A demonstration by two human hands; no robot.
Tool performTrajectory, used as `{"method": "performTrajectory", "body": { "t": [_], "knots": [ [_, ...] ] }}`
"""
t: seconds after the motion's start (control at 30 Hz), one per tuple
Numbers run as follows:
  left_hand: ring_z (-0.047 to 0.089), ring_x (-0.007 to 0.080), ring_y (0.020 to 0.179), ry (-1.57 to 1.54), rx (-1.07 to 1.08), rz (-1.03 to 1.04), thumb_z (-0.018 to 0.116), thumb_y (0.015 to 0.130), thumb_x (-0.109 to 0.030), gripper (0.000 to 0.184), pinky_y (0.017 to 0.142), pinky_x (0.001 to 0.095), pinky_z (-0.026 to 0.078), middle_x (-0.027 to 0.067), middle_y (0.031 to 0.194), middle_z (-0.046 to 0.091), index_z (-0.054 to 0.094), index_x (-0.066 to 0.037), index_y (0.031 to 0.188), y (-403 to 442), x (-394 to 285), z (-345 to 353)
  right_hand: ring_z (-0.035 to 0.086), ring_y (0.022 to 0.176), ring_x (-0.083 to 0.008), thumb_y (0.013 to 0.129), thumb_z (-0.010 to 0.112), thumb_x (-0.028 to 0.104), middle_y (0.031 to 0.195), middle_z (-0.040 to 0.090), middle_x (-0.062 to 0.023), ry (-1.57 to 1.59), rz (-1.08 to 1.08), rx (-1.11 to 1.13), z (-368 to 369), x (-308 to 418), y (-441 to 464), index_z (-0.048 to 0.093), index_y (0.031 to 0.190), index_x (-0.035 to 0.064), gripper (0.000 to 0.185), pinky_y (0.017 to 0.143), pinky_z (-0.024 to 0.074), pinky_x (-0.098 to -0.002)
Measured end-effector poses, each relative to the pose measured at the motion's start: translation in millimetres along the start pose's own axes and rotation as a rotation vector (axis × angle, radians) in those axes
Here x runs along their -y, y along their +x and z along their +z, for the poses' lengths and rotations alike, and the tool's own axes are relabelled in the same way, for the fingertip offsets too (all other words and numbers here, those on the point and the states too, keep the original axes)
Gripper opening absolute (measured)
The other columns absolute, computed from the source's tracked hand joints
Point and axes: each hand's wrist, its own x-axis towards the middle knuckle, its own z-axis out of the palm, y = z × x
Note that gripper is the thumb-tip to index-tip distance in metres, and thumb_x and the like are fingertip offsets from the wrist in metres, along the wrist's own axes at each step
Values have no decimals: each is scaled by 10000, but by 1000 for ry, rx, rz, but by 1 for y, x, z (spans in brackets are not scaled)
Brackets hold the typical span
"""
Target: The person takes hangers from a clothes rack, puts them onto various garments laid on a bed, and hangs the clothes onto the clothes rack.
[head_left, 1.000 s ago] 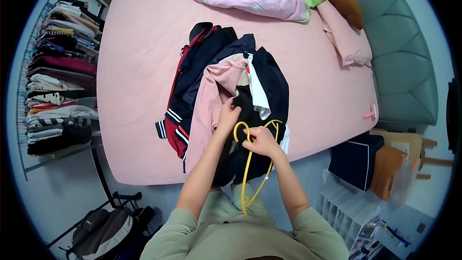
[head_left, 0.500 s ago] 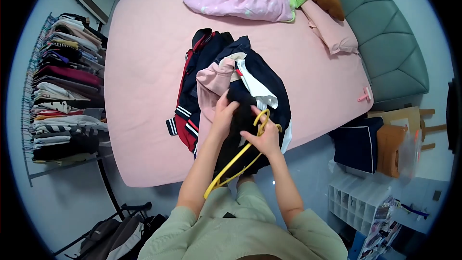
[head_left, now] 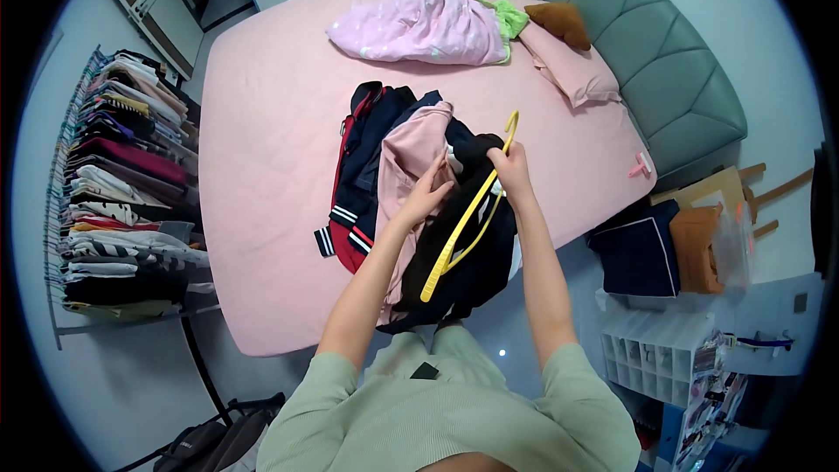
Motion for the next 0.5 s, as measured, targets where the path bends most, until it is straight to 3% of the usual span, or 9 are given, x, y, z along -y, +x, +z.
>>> {"method": "performTrajectory", "body": {
  "t": [0.03,0.1,0.13,0.17,0.27,0.5],
  "knots": [
    [321,209,1287,-18,-4,-33,570,846,-159,651,1042,343,262,92,1394,349,243,-121,1408,3,-3,-1,422,519,-75,714,540,89,554,466,28,16,-13,32,3,6,4,505,625,-23,147,451,331,-264],
    [289,350,1290,562,-60,16,613,807,-252,680,1056,459,224,132,1403,327,282,-125,1388,11,-10,-3,452,543,-76,722,523,76,588,509,19,21,7,68,1,37,9,555,673,-32,124,478,358,-245],
    [237,490,1260,686,-60,-107,644,758,-331,691,1043,548,193,152,1413,297,340,-153,1353,15,-13,0,471,567,-74,728,508,64,624,535,16,73,-1,88,1,45,13,583,706,-35,126,502,377,-230],
    [201,544,1241,729,-85,-120,688,693,-307,676,1022,575,217,140,1413,294,407,-195,1297,17,-16,2,481,566,-76,731,509,60,620,530,19,105,19,85,0,50,18,579,701,-25,114,508,385,-227],
    [201,487,1270,962,-186,-43,733,578,-226,668,958,639,256,132,1393,304,483,-216,1197,20,-25,0,501,572,-88,740,504,61,627,522,20,286,84,39,-11,58,37,570,689,7,99,531,399,-224],
    [256,442,1266,1198,-364,-270,640,674,-147,431,860,678,326,121,1339,353,521,-171,1088,32,-19,-24,531,605,-89,759,505,75,683,565,-10,405,4,106,-27,105,66,586,730,13,106,564,425,-217]
  ]
}}
